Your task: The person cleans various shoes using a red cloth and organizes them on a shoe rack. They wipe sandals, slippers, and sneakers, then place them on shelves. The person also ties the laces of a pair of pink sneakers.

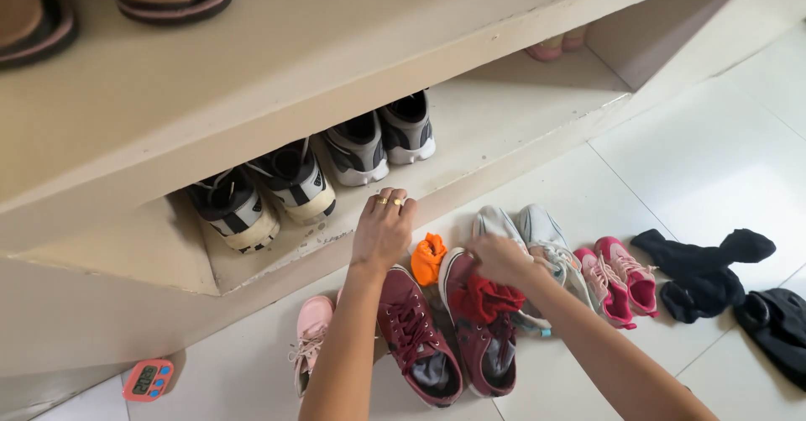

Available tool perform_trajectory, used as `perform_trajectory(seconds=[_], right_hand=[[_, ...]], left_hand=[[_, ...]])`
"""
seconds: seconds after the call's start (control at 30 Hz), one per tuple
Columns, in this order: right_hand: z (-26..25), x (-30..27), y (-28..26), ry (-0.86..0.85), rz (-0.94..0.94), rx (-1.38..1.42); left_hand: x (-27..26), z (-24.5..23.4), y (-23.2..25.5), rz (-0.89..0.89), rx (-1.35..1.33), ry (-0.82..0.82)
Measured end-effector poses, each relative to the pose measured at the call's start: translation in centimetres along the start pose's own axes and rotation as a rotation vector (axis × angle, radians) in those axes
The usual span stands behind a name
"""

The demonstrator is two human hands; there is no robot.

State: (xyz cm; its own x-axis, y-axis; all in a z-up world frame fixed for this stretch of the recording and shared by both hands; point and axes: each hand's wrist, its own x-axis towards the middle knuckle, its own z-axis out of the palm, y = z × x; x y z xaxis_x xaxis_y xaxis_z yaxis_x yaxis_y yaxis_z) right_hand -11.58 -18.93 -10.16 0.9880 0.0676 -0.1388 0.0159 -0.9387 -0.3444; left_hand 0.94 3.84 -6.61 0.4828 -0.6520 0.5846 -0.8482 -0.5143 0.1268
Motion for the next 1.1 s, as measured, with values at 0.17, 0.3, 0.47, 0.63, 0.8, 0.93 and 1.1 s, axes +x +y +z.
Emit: perform_trajectory(seconds=[0.17, 0.3, 0.47, 0.63, 0.8, 0.93, 1.1], right_hand=[[6.7, -0.3, 2.7, -0.402, 0.320, -0.300], [9.6, 3.7, -0.2, -0.116, 0.323, -0.245], [11.5, 6.5, -3.2, 0.005, 0.206, -0.205], [9.7, 8.1, -0.5, 0.259, 0.133, -0.027], [3.7, 6.4, 1.0, 0.346, 0.166, 0.350], [-2.6, 3.5, -0.7, 0.423, 0.243, 0.638], [-7.1, 1.1, -3.4, 0.350, 0.274, 0.983]], left_hand=[[-0.3, 1.4, -0.8, -0.070, 0.065, -0.077], [0.1, 1.7, -0.2, -0.073, 0.082, -0.060], [0.4, 1.4, -0.4, -0.100, 0.061, -0.025], [1.7, 3.6, 0.9, -0.186, -0.077, -0.272], [2.9, 4.7, 2.9, -0.465, -0.290, -0.397], [5.0, 2.5, 2.8, -0.754, -0.593, -0.602], [4.2, -1.6, 2.3, -0.888, -1.149, -0.679]])
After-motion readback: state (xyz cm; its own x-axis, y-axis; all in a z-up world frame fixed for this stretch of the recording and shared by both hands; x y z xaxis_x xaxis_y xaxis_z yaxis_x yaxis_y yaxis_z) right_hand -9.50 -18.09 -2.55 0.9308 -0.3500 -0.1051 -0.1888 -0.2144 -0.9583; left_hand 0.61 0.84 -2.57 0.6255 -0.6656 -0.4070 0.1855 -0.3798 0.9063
